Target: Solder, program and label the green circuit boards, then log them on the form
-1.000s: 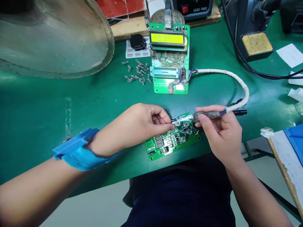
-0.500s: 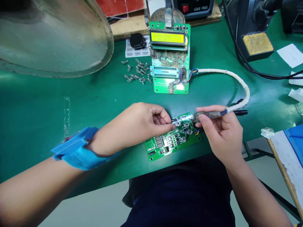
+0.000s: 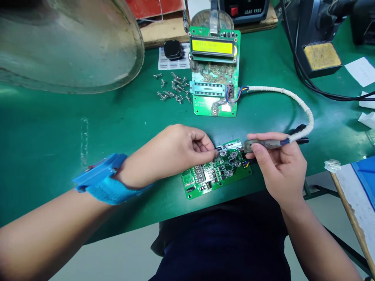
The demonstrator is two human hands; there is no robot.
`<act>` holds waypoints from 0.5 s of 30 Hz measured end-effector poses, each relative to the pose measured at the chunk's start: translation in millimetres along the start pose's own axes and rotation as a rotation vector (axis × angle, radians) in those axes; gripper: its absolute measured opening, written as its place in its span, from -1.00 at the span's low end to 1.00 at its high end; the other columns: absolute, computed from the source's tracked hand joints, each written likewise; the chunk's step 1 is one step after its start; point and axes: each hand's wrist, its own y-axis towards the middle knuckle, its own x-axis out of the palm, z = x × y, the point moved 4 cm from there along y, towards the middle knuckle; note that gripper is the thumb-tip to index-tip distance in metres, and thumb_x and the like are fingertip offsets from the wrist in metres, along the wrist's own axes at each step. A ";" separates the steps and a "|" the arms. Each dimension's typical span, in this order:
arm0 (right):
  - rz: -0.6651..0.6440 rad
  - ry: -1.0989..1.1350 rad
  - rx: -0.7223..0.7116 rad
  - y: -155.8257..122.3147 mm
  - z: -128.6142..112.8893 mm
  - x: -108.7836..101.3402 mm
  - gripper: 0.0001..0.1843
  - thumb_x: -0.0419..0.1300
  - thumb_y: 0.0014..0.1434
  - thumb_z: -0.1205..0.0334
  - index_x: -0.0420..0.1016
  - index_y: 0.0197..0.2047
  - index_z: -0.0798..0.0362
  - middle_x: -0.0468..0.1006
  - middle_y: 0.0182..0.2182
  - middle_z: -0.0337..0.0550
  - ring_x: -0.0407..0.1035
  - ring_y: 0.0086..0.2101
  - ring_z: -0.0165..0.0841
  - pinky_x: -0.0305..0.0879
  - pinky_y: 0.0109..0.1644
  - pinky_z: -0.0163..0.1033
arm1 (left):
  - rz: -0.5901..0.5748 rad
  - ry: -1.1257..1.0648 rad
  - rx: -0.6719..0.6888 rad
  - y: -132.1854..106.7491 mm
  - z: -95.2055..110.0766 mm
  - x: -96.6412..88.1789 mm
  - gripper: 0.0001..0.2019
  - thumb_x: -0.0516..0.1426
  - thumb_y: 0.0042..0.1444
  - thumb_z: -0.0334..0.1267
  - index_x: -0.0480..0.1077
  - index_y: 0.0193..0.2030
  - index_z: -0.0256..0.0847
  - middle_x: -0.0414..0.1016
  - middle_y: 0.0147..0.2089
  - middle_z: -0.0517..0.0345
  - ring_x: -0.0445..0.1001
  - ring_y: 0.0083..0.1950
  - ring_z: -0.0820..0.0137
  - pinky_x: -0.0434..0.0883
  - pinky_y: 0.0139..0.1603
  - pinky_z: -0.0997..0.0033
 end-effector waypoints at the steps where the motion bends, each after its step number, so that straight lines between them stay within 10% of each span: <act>1: 0.003 0.015 -0.022 -1.1 -0.7 -0.5 -0.90 0.19 0.17 0.25 0.42 -0.20 -0.01 0.57 -0.23 -0.19 0.47 -0.47 -0.45 0.49 -0.43 -0.31 | -0.006 -0.007 0.002 -0.1 0.1 0.3 -0.93 0.20 -0.11 -0.32 0.47 -0.55 -0.18 0.50 -0.57 0.28 0.41 -0.56 0.49 0.27 -0.52 0.50; 15: -0.227 -0.447 -0.311 -13.1 -24.7 25.3 -0.80 0.24 0.10 0.32 0.47 -0.16 -0.03 0.56 -0.28 -0.17 0.47 -0.29 -0.31 0.44 -0.34 -0.24 | 0.078 -0.432 0.115 -14.5 -26.9 -1.3 -0.81 0.12 0.06 -0.29 0.49 -0.22 -0.29 0.56 -0.37 0.13 0.52 -0.35 0.43 0.46 -0.35 0.48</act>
